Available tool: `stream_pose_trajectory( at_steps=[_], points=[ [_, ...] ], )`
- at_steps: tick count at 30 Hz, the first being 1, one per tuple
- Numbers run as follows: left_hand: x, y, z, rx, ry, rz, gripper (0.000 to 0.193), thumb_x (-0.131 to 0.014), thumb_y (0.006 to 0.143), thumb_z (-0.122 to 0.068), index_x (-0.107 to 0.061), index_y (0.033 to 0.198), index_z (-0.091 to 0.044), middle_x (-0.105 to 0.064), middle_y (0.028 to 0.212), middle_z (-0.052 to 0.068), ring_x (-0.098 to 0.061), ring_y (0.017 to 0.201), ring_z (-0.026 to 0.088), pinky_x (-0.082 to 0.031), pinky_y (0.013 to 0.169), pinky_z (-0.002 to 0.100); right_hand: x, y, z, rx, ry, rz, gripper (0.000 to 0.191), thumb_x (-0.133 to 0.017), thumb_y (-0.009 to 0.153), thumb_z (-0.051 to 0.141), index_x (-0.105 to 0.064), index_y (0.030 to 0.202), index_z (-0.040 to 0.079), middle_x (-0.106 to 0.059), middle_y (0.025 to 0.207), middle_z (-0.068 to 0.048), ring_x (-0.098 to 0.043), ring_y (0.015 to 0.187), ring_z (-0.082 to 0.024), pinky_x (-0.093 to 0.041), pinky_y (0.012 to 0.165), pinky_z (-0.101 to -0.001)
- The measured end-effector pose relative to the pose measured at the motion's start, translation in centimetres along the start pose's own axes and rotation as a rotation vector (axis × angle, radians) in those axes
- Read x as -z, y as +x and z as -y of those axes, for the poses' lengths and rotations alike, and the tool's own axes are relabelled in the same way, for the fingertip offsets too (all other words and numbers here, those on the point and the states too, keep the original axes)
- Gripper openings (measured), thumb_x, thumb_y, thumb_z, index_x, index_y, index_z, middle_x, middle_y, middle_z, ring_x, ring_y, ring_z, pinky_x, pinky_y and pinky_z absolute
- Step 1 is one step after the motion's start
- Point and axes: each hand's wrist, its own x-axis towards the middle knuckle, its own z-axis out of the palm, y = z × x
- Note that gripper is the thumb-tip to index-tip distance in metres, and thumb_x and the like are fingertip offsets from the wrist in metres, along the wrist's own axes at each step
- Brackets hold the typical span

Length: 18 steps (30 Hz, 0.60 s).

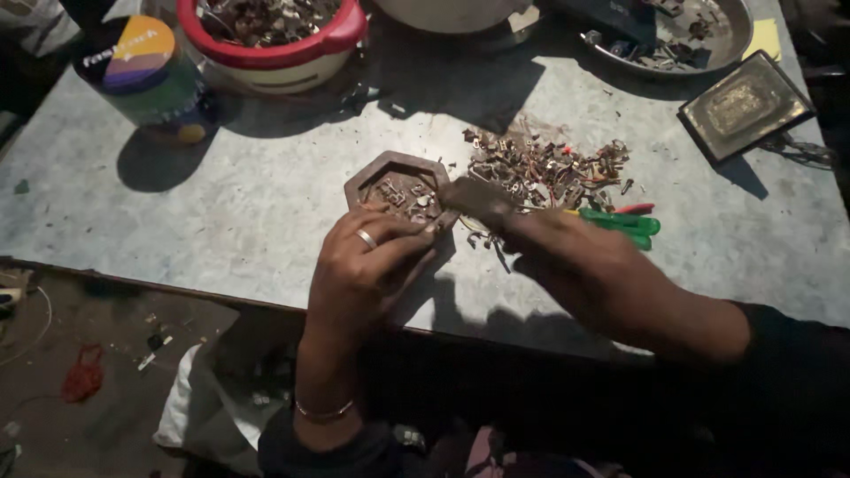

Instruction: The person uses a hammer and pliers to manipulate small electronic components on a cluttered workbench. They repeatedly pick up small parts, strike them with the hammer, and use pliers to adjust or separate pieces, placing the results into a hexagonal container.

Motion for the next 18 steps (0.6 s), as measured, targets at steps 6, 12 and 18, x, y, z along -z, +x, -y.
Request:
stream_pose_trajectory(
  at_steps=[6, 12, 18],
  points=[
    [0.0, 0.1, -0.1, 0.016, 0.025, -0.006, 0.018, -0.082, 0.087, -0.017, -0.079, 0.103, -0.010, -0.076, 0.104, 0.006, -0.070, 0.106, 0.028, -0.051, 0.101, 0.042, 0.0, 0.1, 0.1, -0.058, -0.084, -0.046, 0.060, -0.074, 0.088, 0.008, -0.051, 0.144, 0.009, -0.067, 0.120, -0.018, -0.072, 0.099, -0.031, -0.059, 0.078, -0.0387],
    [0.0, -0.1, -0.2, 0.013, 0.018, -0.010, 0.020, -0.082, 0.086, -0.019, -0.079, 0.104, -0.010, -0.076, 0.104, 0.006, -0.069, 0.107, 0.028, -0.051, 0.104, 0.044, -0.3, 0.1, 0.3, -0.193, -0.063, 0.145, 0.059, -0.074, 0.087, 0.006, -0.054, 0.143, 0.010, -0.069, 0.114, -0.017, -0.073, 0.087, -0.029, -0.060, 0.069, -0.0378],
    [-0.1, -0.2, 0.0, 0.018, 0.019, -0.005, 0.022, -0.084, 0.084, -0.021, -0.078, 0.102, -0.010, -0.076, 0.103, 0.006, -0.068, 0.107, 0.029, -0.050, 0.103, 0.045, -0.1, -0.3, 0.7, -0.048, 0.072, -0.029, 0.052, -0.070, 0.096, 0.007, -0.050, 0.143, 0.009, -0.066, 0.121, -0.016, -0.075, 0.099, -0.026, -0.062, 0.077, -0.0335]
  ],
)
